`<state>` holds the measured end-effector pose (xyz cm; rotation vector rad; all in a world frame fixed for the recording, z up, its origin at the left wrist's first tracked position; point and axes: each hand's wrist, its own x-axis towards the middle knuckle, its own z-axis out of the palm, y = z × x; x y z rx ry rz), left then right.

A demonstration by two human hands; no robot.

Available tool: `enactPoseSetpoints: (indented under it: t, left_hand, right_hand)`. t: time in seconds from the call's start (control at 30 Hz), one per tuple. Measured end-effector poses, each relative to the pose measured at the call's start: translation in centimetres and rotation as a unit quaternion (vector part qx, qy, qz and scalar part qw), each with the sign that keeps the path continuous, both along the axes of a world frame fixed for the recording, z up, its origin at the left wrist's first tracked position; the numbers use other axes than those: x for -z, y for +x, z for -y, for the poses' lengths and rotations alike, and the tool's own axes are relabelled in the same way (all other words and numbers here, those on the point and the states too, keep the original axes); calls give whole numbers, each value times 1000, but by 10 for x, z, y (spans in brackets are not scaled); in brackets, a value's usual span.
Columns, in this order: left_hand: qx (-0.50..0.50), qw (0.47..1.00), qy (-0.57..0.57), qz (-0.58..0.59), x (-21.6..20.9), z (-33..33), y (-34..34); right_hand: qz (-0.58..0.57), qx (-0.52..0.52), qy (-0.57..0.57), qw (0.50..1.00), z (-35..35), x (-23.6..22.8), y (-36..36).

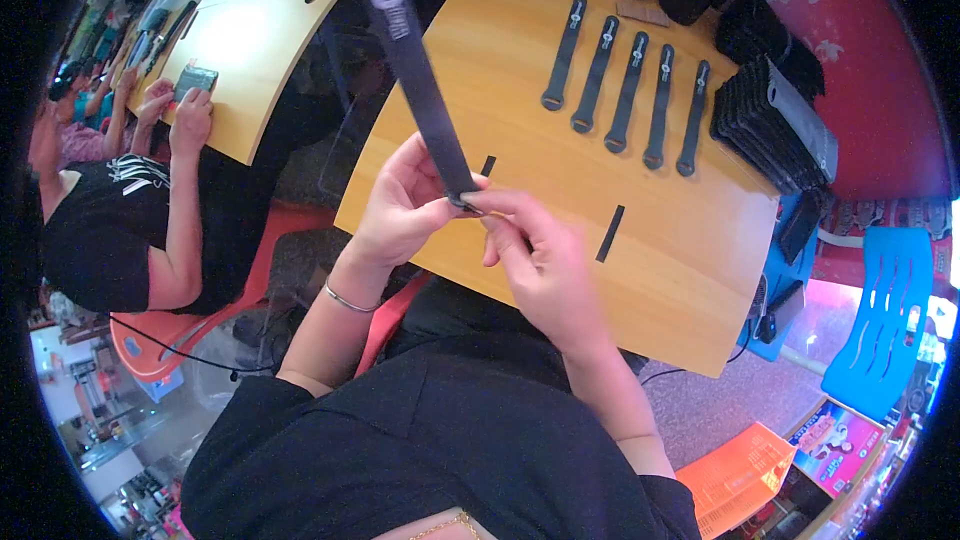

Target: The worker is inserting small rods into fabric straps and organizing them on a workbench.

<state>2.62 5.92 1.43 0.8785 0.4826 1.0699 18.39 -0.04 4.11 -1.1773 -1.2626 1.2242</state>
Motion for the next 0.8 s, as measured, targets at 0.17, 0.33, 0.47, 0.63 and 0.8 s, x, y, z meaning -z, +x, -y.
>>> enactPoseSetpoints:
  t: [0.17, 0.33, 0.47, 0.63, 0.8]
  left_hand:
    - [59, 996, -39, -62, -2, 3, -9]
    - [61, 975, 15, -214, -10, 7, -22]
    - [58, 884, 180, -427, -4, -1, -47]
    - [62, 941, -8, -333, 16, 15, -61]
    - [54, 986, -111, -114, -18, 18, -18]
  right_hand:
    - [-6, 4, -15, 1000, -1, 10, -3]
    - [-172, -34, -167, 970, 1, 7, 6]
    - [-286, -47, -151, 945, 0, 3, 54]
    - [13, 29, 35, 999, -2, -47, 57]
    - [264, -27, 127, 956, -4, -30, 15]
